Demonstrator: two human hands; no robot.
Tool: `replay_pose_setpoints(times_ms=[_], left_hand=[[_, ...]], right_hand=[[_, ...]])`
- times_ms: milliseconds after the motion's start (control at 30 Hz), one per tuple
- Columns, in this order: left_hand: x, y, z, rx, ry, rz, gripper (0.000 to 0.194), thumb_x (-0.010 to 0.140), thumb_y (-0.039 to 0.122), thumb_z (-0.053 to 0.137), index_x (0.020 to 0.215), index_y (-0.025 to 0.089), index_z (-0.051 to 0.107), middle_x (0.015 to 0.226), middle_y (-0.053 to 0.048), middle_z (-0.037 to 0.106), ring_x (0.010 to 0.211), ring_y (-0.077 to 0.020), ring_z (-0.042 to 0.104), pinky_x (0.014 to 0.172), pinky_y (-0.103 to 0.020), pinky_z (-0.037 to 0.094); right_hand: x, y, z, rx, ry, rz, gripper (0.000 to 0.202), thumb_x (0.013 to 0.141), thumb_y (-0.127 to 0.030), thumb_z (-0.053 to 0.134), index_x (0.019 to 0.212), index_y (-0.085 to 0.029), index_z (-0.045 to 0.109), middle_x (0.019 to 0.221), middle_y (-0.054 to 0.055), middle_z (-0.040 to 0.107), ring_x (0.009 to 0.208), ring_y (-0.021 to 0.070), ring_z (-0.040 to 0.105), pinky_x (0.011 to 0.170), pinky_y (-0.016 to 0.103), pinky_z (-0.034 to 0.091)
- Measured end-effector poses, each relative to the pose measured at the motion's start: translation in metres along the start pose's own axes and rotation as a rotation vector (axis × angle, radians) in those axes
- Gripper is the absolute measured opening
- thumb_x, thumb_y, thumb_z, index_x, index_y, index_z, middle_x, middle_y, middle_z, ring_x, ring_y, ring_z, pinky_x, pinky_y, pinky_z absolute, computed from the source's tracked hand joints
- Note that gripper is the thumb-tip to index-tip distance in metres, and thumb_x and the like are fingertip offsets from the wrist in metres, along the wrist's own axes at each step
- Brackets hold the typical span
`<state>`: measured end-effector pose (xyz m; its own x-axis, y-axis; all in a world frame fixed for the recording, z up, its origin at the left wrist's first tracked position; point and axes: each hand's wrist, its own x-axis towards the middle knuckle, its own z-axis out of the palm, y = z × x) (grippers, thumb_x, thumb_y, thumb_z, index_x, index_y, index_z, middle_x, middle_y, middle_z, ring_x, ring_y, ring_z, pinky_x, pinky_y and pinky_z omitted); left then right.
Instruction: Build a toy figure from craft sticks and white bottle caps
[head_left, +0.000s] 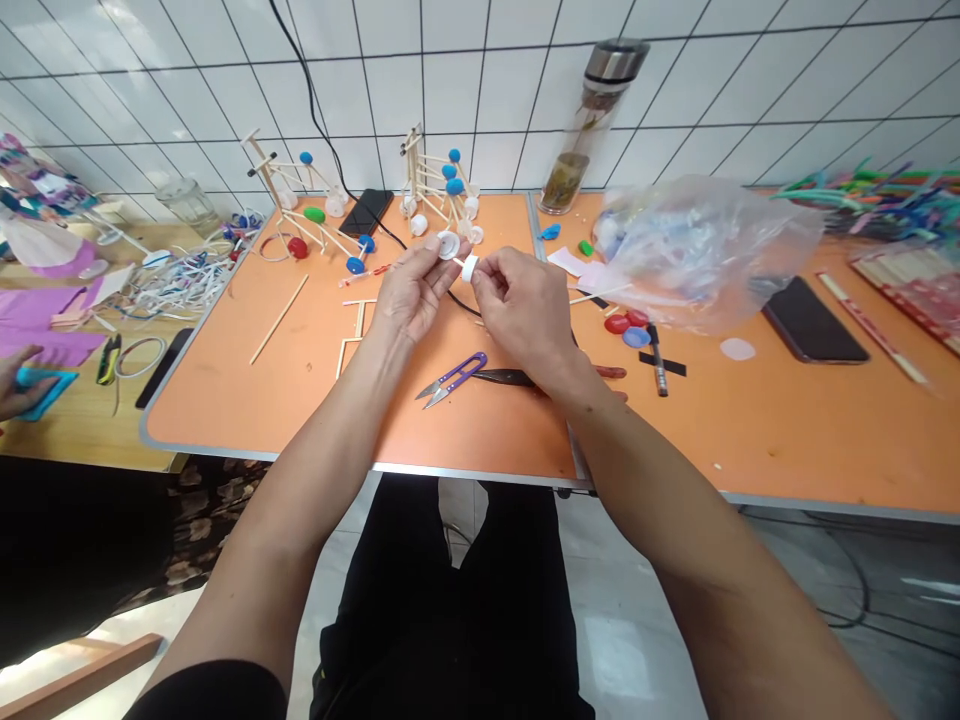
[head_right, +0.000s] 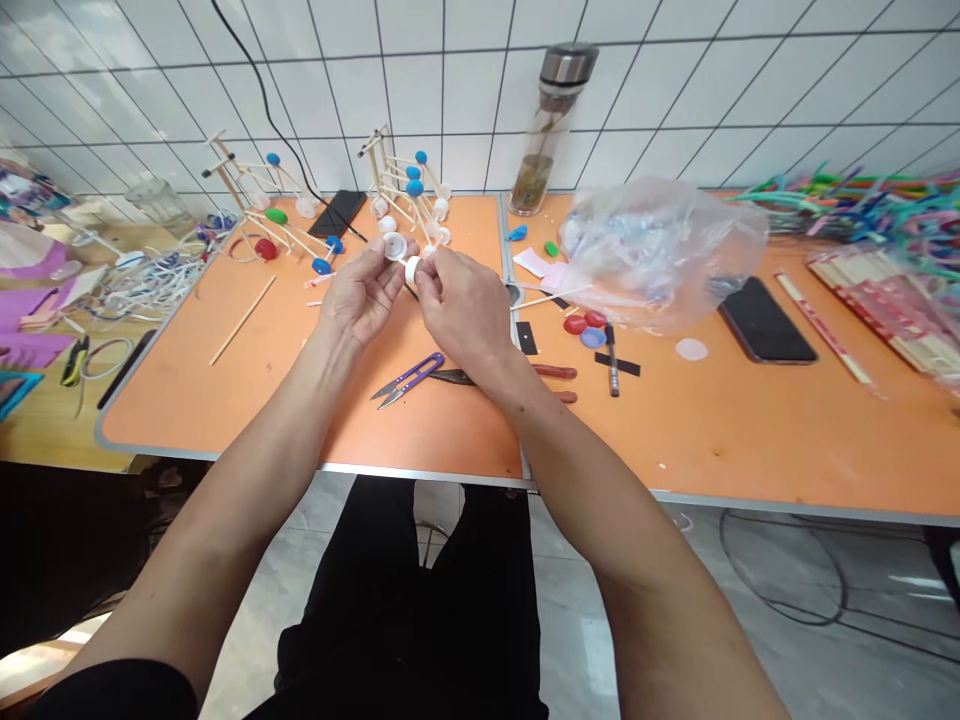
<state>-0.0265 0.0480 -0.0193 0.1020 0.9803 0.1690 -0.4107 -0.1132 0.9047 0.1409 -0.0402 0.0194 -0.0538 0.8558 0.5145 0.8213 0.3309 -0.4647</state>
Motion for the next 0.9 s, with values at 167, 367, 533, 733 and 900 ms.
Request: replay_pose_setpoints(times_ms=[167,367,533,733,900], left_hand=[[-0.012,0.001,0.014,-0.007,-0.032,-0.022,0.016,0.100,0.038,0.085,0.105,0.022,0.082,0.121,-0.009,0.089,0.131,-0.0261,0.083,0.114,-0.037,0.068],[-0.022,0.005,0.023,-0.041,-0.051,-0.047,0.009,0.099,0.032,0.087,0.101,0.024,0.084,0.125,-0.008,0.089,0.133,-0.0247,0.082,0.115,-0.037,0.066],[-0.022,0.001,0.024,-0.019,-0.041,-0.036,0.012,0.096,0.032,0.091,0.103,0.024,0.085,0.128,-0.009,0.088,0.135,-0.0269,0.081,0.113,-0.038,0.067],[-0.028,0.004,0.031,-0.103,0.024,-0.087,0.018,0.090,0.030,0.096,0.102,0.022,0.086,0.128,-0.009,0.089,0.140,-0.0283,0.078,0.118,-0.038,0.064],[-0.032,0.006,0.036,-0.138,0.041,-0.081,0.015,0.089,0.025,0.096,0.099,0.021,0.086,0.123,-0.007,0.089,0.138,-0.0269,0.079,0.119,-0.036,0.063]], right_hand=[[0.001,0.004,0.001,-0.038,0.013,0.040,0.026,0.110,-0.029,0.050,0.114,-0.023,0.075,0.105,0.012,0.080,0.101,0.0308,0.072,0.087,0.040,0.049],[0.001,0.002,-0.005,-0.047,-0.013,0.074,0.026,0.112,-0.031,0.049,0.118,-0.021,0.072,0.111,0.014,0.079,0.106,0.0326,0.071,0.090,0.042,0.050],[0.001,0.003,-0.004,-0.068,-0.003,0.070,0.026,0.114,-0.031,0.048,0.119,-0.021,0.071,0.111,0.014,0.079,0.108,0.0317,0.071,0.088,0.041,0.050],[0.002,0.008,0.003,-0.136,0.026,0.054,0.025,0.116,-0.031,0.047,0.114,-0.020,0.070,0.109,0.012,0.078,0.103,0.0297,0.073,0.086,0.040,0.050],[0.002,0.015,0.010,-0.124,0.090,-0.011,0.024,0.115,-0.031,0.048,0.111,-0.021,0.069,0.104,0.011,0.079,0.098,0.0291,0.073,0.083,0.040,0.051]])
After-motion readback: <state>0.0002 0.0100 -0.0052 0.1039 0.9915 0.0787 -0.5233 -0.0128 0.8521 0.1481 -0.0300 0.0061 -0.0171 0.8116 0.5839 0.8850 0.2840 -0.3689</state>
